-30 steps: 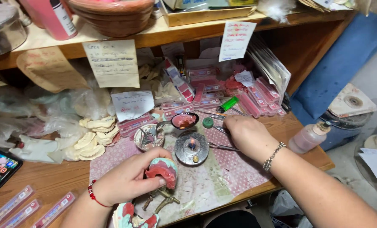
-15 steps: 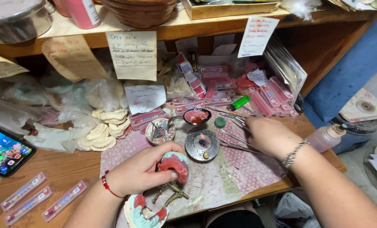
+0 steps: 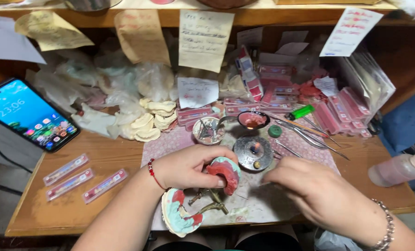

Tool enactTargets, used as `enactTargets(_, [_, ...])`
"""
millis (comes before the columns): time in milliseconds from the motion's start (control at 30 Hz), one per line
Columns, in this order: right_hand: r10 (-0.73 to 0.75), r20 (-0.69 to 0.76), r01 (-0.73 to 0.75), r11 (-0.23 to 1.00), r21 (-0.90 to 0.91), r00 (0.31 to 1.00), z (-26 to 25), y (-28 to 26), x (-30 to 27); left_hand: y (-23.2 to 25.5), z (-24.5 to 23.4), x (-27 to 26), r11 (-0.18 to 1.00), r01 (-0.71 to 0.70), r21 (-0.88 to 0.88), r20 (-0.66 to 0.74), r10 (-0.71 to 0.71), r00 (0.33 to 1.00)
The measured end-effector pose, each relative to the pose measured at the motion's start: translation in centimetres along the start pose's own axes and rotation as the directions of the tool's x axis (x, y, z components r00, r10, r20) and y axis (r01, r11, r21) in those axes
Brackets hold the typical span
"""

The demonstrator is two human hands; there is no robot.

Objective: Shape and refine a dental prosthesis model using specialized laboratory tools

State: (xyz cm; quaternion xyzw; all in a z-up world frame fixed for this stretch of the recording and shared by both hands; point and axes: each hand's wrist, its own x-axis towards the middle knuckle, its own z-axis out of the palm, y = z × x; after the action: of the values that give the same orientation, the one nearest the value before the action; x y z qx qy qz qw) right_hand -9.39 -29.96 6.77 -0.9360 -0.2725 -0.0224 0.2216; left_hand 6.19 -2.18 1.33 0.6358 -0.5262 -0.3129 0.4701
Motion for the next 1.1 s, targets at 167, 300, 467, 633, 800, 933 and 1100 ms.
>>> enactTargets(167, [-0.011,0.055,0.026,0.957,-0.29,0.998,0.8,-1.2,2.7,-0.8,-0.1,-0.1,0.998,-0.006,0.069,-0.008,0.006,1.0])
enactTargets(300, [-0.153,-0.101,0.064,0.803,-0.593,0.983,1.2,-1.5,4.1,-0.4,-0.1,0.0,0.997,-0.071,0.022,0.023,0.071,0.997])
enactTargets(467, [-0.232,-0.076,0.128,0.748,-0.651,0.97,0.8,-1.8,4.9,-0.1,-0.2,0.0,0.998,-0.063,-0.026,0.045,0.064,0.997])
enactTargets(633, [-0.264,-0.063,0.149,0.707,-0.691,0.962,0.5,-2.0,5.2,-0.3,0.0,0.0,0.997,-0.026,-0.073,0.046,0.03,0.998])
enactTargets(800, [-0.282,-0.048,0.171,0.699,-0.694,0.958,0.4,-2.2,5.4,-0.3,-0.1,0.0,0.996,-0.079,0.028,0.044,0.078,0.996])
enactTargets(933, [-0.297,-0.032,0.19,0.685,-0.703,0.954,0.3,-2.0,5.3,-0.1,-0.1,0.0,0.996,-0.062,0.056,0.035,0.06,0.998])
enactTargets(1100, [-0.249,-0.001,0.172,0.672,-0.72,0.969,0.4,-2.0,5.1,-0.1,-0.1,0.1,0.992,-0.102,0.077,0.042,0.099,0.994])
